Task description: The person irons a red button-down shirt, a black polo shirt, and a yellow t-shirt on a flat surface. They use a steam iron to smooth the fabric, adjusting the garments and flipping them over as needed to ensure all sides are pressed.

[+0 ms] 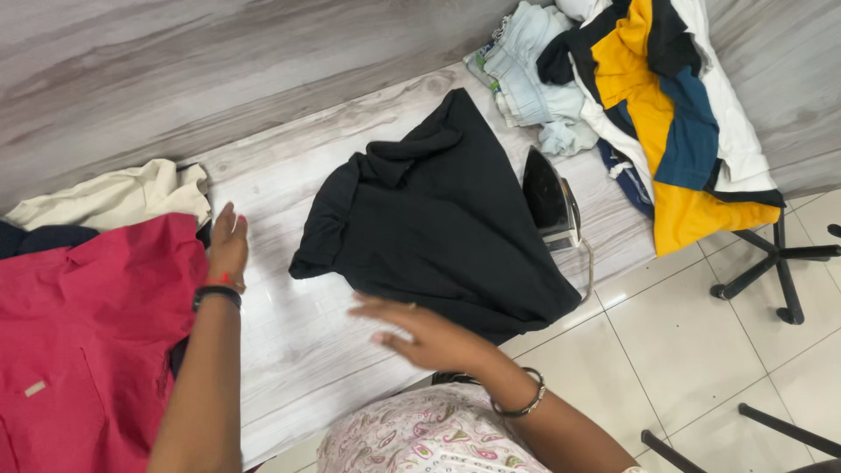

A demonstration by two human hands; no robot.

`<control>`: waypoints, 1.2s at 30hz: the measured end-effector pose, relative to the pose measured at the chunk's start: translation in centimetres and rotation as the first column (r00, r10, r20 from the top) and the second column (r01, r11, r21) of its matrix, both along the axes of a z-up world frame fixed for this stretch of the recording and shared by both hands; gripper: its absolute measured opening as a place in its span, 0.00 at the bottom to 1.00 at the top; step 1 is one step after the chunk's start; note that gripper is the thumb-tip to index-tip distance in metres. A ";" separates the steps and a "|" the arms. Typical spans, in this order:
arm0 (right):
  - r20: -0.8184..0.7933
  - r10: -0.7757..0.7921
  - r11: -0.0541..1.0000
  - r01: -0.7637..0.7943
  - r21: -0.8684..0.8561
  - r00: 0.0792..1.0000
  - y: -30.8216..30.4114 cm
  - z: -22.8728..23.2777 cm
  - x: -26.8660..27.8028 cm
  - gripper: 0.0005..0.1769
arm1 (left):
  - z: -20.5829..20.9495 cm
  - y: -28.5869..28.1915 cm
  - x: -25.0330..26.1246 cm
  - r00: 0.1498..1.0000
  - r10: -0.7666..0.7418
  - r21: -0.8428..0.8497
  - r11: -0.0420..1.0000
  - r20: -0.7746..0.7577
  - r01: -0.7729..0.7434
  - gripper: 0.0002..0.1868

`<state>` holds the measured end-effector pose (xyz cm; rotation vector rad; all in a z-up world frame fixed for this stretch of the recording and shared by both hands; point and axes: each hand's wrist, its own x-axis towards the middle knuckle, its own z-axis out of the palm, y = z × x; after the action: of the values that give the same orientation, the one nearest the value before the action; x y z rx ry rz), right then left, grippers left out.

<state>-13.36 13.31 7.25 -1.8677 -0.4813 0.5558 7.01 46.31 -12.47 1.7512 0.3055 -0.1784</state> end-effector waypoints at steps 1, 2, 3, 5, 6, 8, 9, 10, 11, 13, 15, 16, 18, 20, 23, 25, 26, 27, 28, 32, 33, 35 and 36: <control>0.122 -0.130 0.990 0.135 -0.037 0.984 -1.6 -2.3 0.5 0.24 | -0.7 -0.1 -2.7 0.986 -0.018 0.242 0.970 0.168 -0.024 0.32; 0.229 -0.316 0.930 0.348 -0.117 0.921 -3.6 -4.6 0.7 0.21 | -1.2 -1.5 -5.7 0.853 -0.179 0.465 0.882 0.490 -0.082 0.29; 0.280 -0.428 0.815 0.501 -0.290 0.859 -5.6 -6.6 1.1 0.25 | -1.3 -3.8 -8.5 0.844 -0.289 0.610 0.790 0.452 -0.056 0.33; 0.332 -0.450 0.614 0.558 -0.559 0.829 -6.9 -10.5 1.5 0.35 | -0.6 -8.9 -12.7 0.810 -0.504 0.716 0.680 0.299 0.159 0.30; 0.303 -0.385 0.566 0.482 -0.669 0.872 -6.5 -11.8 0.8 0.40 | -0.1 -10.6 -14.2 0.715 -0.638 0.753 0.612 0.287 0.244 0.30; 0.129 -0.228 0.576 0.241 -0.781 0.965 -4.3 -13.0 -1.4 0.48 | -0.6 -11.1 -13.7 0.682 -0.697 0.784 0.543 0.222 0.300 0.31; -0.016 -0.113 0.637 0.060 -0.769 0.993 -1.8 -13.1 -1.9 0.51 | -1.1 -9.9 -12.7 0.764 -0.623 0.784 0.554 0.167 0.281 0.33; -0.093 -0.041 0.724 -0.035 -0.689 0.995 -0.1 -12.5 -2.2 0.47 | -1.8 -8.3 -11.7 0.834 -0.541 0.785 0.562 0.110 0.261 0.34; -0.158 0.039 0.796 -0.127 -0.592 0.987 1.1 -11.4 -2.6 0.43 | -2.3 -6.1 -10.3 0.915 -0.385 0.813 0.567 0.119 0.133 0.32; -0.218 -0.167 0.868 0.038 -0.496 0.962 0.9 -9.5 -1.4 0.37 | -2.7 -1.5 -7.5 0.982 -0.069 0.824 0.557 0.174 -0.107 0.30; -0.069 -0.326 0.856 0.264 -0.444 0.943 -0.4 -9.5 1.3 0.30 | -2.6 -0.2 -5.6 0.966 0.077 0.832 0.495 0.245 -0.250 0.29; 0.120 -0.383 0.821 0.397 -0.409 0.916 -2.0 -9.9 2.9 0.27 | -2.2 -0.1 -4.9 0.958 0.069 0.853 0.441 0.279 -0.280 0.27; 0.193 -0.514 0.752 0.548 -0.368 0.836 -5.4 -12.1 6.9 0.26 | -1.2 -1.8 -4.1 0.939 0.025 0.844 0.430 0.343 -0.320 0.24; 0.305 -0.593 0.660 0.667 -0.347 0.745 -8.7 -15.1 11.2 0.32 | -0.3 -4.9 -3.9 0.915 -0.041 0.788 0.525 0.401 -0.322 0.23; 0.621 -0.394 0.493 0.726 -0.479 0.678 -11.6 -19.5 15.6 0.49 | 1.7 -8.0 -4.6 0.922 -0.153 0.810 0.543 0.356 -0.222 0.32; 0.718 -0.304 0.444 0.760 -0.474 0.626 -11.8 -21.8 16.5 0.38 | 3.0 -9.0 -5.4 0.893 -0.314 0.795 0.602 0.322 -0.075 0.41; 0.761 -0.255 0.422 0.777 -0.467 0.597 -11.8 -22.4 16.8 0.32 | 3.5 -9.5 -5.3 0.910 -0.331 0.803 0.597 0.248 -0.002 0.43; 0.652 -0.383 0.559 0.726 -0.400 0.655 -11.7 -22.6 17.0 0.27 | 3.9 -10.0 -5.2 0.921 -0.349 0.805 0.589 0.172 0.072 0.45; 0.513 -0.479 0.675 0.672 -0.304 0.712 -11.5 -22.5 17.2 0.22 | 4.1 -10.3 -5.0 0.926 -0.366 0.801 0.580 0.095 0.147 0.47; -0.272 -0.477 0.874 0.484 -0.046 0.835 -10.4 -18.8 15.5 0.16 | 3.2 -10.0 -3.2 0.982 -0.098 0.469 0.868 -0.159 0.162 0.37; -0.274 -0.395 0.915 0.403 -0.029 0.877 -10.4 -17.3 15.2 0.15 | 2.4 -10.1 -2.6 0.988 -0.107 0.530 0.835 -0.109 0.148 0.29; -0.273 -0.221 0.973 0.231 0.004 0.936 -10.7 -14.1 14.7 0.13 | 0.7 -9.3 -1.8 0.989 -0.117 0.517 0.843 -0.090 0.147 0.20; -0.203 -0.163 0.986 0.165 -0.004 0.966 -11.2 -12.8 15.5 0.12 | 0.0 -8.8 -0.9 0.986 -0.118 0.444 0.882 -0.121 0.160 0.17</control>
<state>2.18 2.08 -5.57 -1.7958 -0.1926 0.6221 6.15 37.48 -12.45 2.2365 0.3029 -0.3110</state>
